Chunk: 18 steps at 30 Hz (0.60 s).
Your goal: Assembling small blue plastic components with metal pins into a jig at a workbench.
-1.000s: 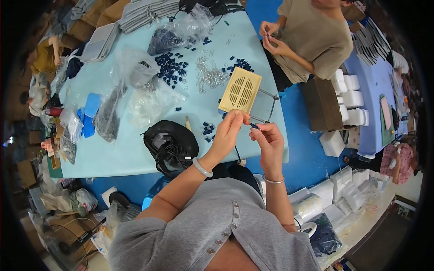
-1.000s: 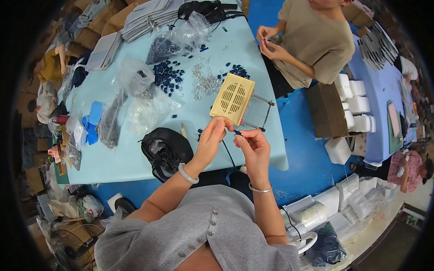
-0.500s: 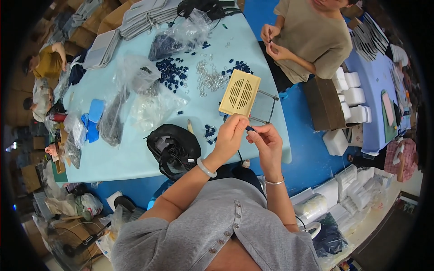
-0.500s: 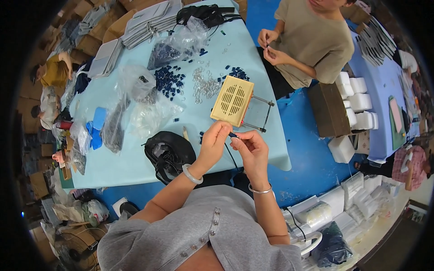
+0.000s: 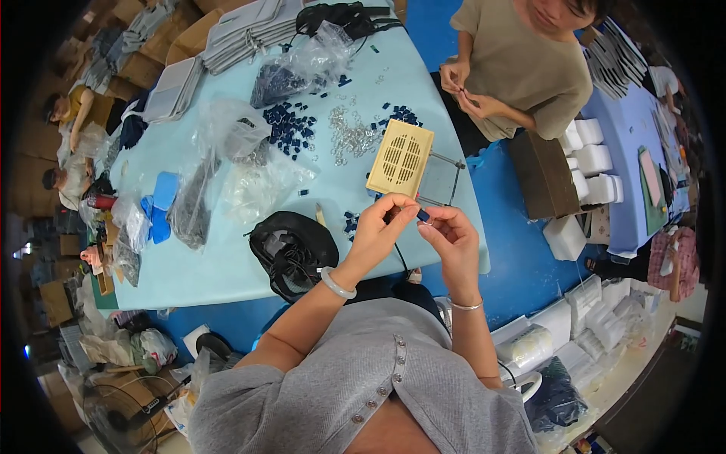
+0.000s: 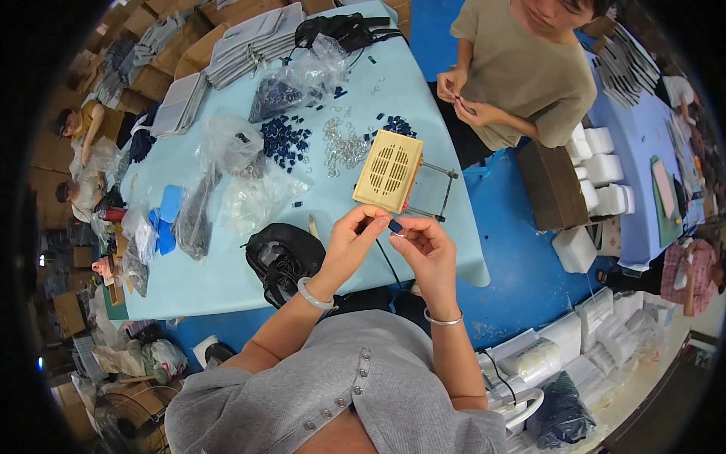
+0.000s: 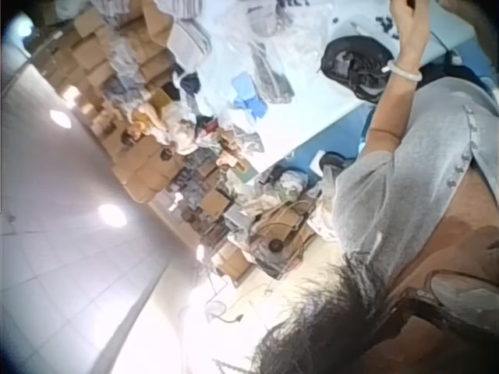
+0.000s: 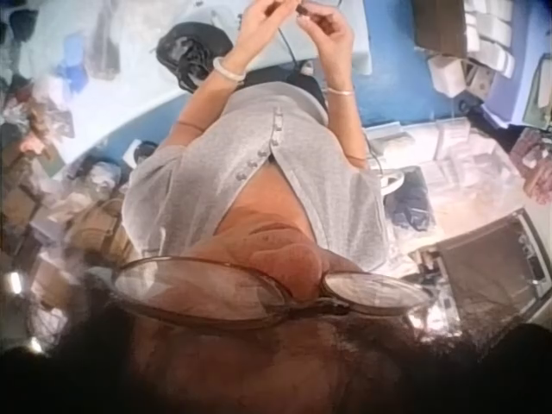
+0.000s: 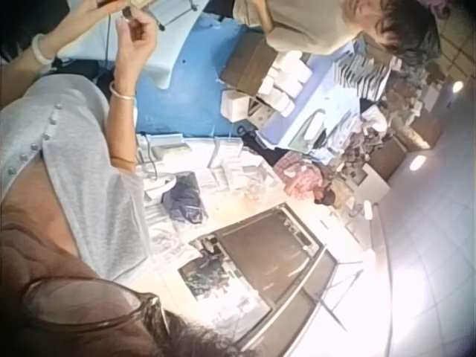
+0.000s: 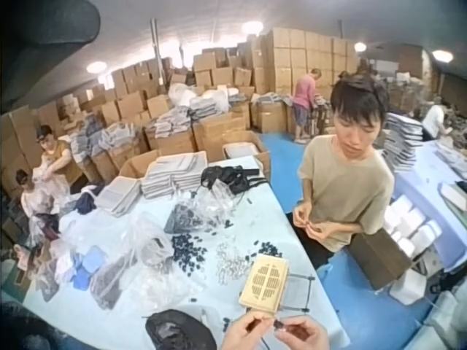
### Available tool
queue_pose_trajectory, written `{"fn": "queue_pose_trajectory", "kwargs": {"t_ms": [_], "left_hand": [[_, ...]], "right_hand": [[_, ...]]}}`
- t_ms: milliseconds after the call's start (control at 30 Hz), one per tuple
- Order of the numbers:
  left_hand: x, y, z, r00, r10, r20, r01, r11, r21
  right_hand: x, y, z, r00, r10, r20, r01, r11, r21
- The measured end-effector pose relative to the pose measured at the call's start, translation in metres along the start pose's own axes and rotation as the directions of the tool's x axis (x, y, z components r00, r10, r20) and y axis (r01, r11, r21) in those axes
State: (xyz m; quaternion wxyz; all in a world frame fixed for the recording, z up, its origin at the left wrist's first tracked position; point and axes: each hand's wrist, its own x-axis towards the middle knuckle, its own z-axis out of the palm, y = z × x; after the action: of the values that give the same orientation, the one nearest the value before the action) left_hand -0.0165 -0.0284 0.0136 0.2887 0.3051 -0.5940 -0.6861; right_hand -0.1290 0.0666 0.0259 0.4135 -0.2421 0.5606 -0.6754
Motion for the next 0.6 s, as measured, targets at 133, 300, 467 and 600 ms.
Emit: {"fn": "queue_pose_trajectory", "kwargs": {"t_ms": [133,300,467,600], "left_hand": [[-0.0008,0.0011,0.0026,0.999,0.047,-0.009,-0.048,0.999,-0.022],[-0.0013,-0.0001,0.0013,0.998,0.055,0.007,-0.054,0.994,-0.093],[-0.0051,0.0046,-0.0012,0.999,0.036,0.041,-0.037,0.999,0.034],[-0.0068,0.0068,-0.0006,0.997,0.058,0.042,-0.062,0.993,0.103]], "right_hand": [[0.0003,0.0004,-0.0027,0.999,0.044,0.004,-0.044,0.999,0.028],[0.0002,-0.0013,-0.0039,0.999,0.034,0.002,-0.034,0.995,0.093],[0.0003,0.0022,-0.0072,0.998,0.061,0.03,-0.066,0.979,0.193],[-0.0004,0.0062,-0.0099,0.988,0.122,0.094,-0.15,0.911,0.385]]}}
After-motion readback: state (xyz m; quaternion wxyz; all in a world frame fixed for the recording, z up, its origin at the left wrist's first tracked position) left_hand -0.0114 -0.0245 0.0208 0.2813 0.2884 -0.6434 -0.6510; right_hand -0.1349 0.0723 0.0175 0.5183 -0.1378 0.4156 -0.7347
